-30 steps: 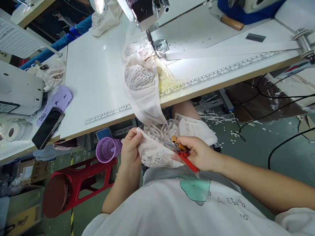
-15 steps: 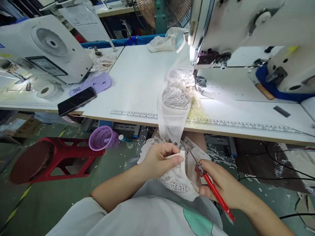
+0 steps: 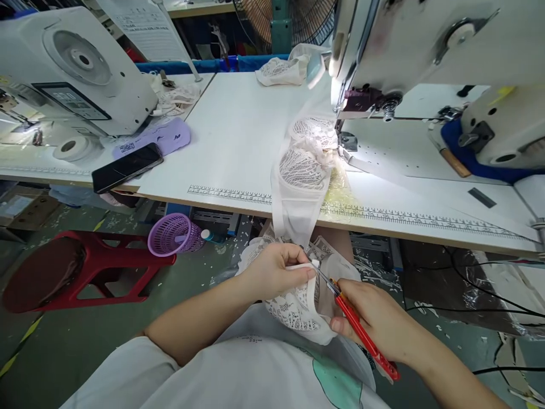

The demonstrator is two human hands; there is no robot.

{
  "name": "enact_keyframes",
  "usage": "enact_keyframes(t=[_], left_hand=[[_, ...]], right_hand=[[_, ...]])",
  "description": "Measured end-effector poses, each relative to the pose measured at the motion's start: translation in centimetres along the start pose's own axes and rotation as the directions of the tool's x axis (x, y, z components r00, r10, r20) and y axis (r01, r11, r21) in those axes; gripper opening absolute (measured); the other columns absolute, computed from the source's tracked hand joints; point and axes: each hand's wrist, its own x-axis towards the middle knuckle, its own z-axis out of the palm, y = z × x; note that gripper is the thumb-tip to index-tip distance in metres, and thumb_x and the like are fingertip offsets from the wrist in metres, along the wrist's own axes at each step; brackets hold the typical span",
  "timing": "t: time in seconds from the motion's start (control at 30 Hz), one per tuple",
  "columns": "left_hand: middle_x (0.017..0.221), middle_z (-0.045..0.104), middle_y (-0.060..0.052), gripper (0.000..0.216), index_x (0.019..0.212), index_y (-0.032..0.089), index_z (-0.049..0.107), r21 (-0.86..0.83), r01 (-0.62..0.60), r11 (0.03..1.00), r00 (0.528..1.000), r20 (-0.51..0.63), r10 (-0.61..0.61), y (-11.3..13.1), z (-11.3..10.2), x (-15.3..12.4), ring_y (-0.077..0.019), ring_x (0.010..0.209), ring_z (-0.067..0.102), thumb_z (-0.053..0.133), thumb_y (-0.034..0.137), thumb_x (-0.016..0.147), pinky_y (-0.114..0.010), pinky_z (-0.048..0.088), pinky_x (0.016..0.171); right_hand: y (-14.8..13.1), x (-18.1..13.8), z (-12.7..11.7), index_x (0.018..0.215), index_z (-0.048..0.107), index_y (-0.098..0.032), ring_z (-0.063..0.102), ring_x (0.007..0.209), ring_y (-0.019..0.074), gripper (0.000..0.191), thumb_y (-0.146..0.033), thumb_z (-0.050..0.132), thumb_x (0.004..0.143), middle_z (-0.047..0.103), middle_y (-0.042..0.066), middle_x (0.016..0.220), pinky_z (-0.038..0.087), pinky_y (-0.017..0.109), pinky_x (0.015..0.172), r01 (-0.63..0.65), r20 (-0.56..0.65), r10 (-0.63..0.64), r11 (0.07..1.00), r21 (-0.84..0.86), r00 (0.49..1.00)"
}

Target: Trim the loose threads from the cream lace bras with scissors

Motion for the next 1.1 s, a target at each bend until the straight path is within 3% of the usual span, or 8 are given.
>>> enact_keyframes(t=[0.33,0.5,0.63,0.7,0.8,0.87,1.0,1.1], left_hand=[[0.046,0.045,0.006,0.02,0.057,0.016,0.054,-0.115,0.089,0.989,0.995,0.049,-0.084,-0.9,-0.6,0.6,-0.0046,0.041,0.033,0.068,0.027,0.065,-0.02,0.023,0.041],[0.049,0.048,0.004,0.021,0.057,0.015,0.055,-0.085,0.069,0.994,0.996,0.058,-0.064,-1.0,-1.1,0.6,-0.0052,0.044,0.036,0.069,0.029,0.065,-0.021,0.024,0.043],[0.051,0.048,0.004,0.022,0.06,0.015,0.055,-0.05,0.043,0.998,0.998,0.04,-0.041,-1.0,-1.4,0.3,-0.0054,0.044,0.037,0.067,0.031,0.067,-0.021,0.025,0.043],[0.054,0.051,0.003,0.023,0.062,0.015,0.055,-0.068,0.006,0.998,1.0,0.027,-0.004,-1.1,-1.5,0.0,-0.0057,0.046,0.04,0.069,0.032,0.066,-0.021,0.028,0.045],[0.057,0.053,0.002,0.026,0.063,0.014,0.056,-0.147,-0.08,0.986,0.996,-0.037,0.076,-1.1,-1.8,-0.4,-0.0068,0.052,0.045,0.072,0.035,0.064,-0.021,0.034,0.051],[0.059,0.053,0.002,0.028,0.064,0.014,0.057,-0.181,-0.131,0.975,0.987,-0.113,0.112,-1.2,-2.1,-0.8,-0.0074,0.056,0.046,0.075,0.037,0.062,-0.021,0.035,0.054],[0.06,0.053,0.003,0.032,0.063,0.015,0.057,-0.207,-0.161,0.965,0.957,-0.274,0.101,-1.7,-3.4,-1.9,-0.0051,0.05,0.041,0.078,0.039,0.058,-0.02,0.031,0.049],[0.059,0.053,0.004,0.032,0.064,0.016,0.057,-0.215,-0.173,0.961,0.922,-0.378,0.082,-2.5,-4.6,-3.0,-0.0024,0.041,0.031,0.077,0.04,0.059,-0.02,0.023,0.042]], right_hand=[[-0.3,0.0,0.1,0.065,0.033,-0.024,0.043,0.054,0.0159,0.045,-0.064,0.033,0.085,0.045,-0.001,0.06,0.035,0.026,0.05,-0.116,-0.046,0.117,0.993,0.017,0.992],[-0.5,0.5,0.6,0.058,0.032,-0.024,0.041,0.047,0.0138,0.043,-0.057,0.043,0.083,0.042,-0.003,0.053,0.033,0.025,0.045,-0.081,-0.168,0.084,0.996,0.027,0.982],[0.5,0.7,0.8,0.055,0.03,-0.024,0.035,0.042,0.0122,0.048,-0.058,0.045,0.084,0.034,-0.005,0.047,0.028,0.025,0.041,-0.028,-0.337,0.063,0.994,0.107,0.939],[0.9,0.5,0.8,0.059,0.037,-0.023,0.041,0.046,0.0144,0.044,-0.059,0.047,0.083,0.04,-0.004,0.051,0.034,0.026,0.042,0.013,-0.377,0.044,0.989,0.146,0.925],[0.4,0.5,0.9,0.081,0.048,-0.024,0.056,0.065,0.0206,0.037,-0.058,0.063,0.074,0.058,0.003,0.08,0.047,0.03,0.054,0.15,-0.452,-0.022,0.956,0.25,0.892],[-0.6,0.8,1.4,0.086,0.047,-0.026,0.059,0.075,0.0227,0.041,-0.051,0.073,0.068,0.061,0.005,0.097,0.05,0.031,0.059,0.22,-0.458,-0.067,0.932,0.289,0.887],[-1.9,1.8,3.1,0.075,0.046,-0.024,0.057,0.062,0.019,0.02,-0.037,0.062,0.078,0.062,0.003,0.074,0.047,0.028,0.052,0.19,-0.402,-0.082,0.952,0.239,0.912],[-1.1,1.9,4.3,0.071,0.048,-0.024,0.053,0.055,0.0178,0.006,-0.027,0.052,0.074,0.057,0.001,0.064,0.044,0.028,0.049,0.113,-0.43,-0.043,0.984,0.137,0.902]])
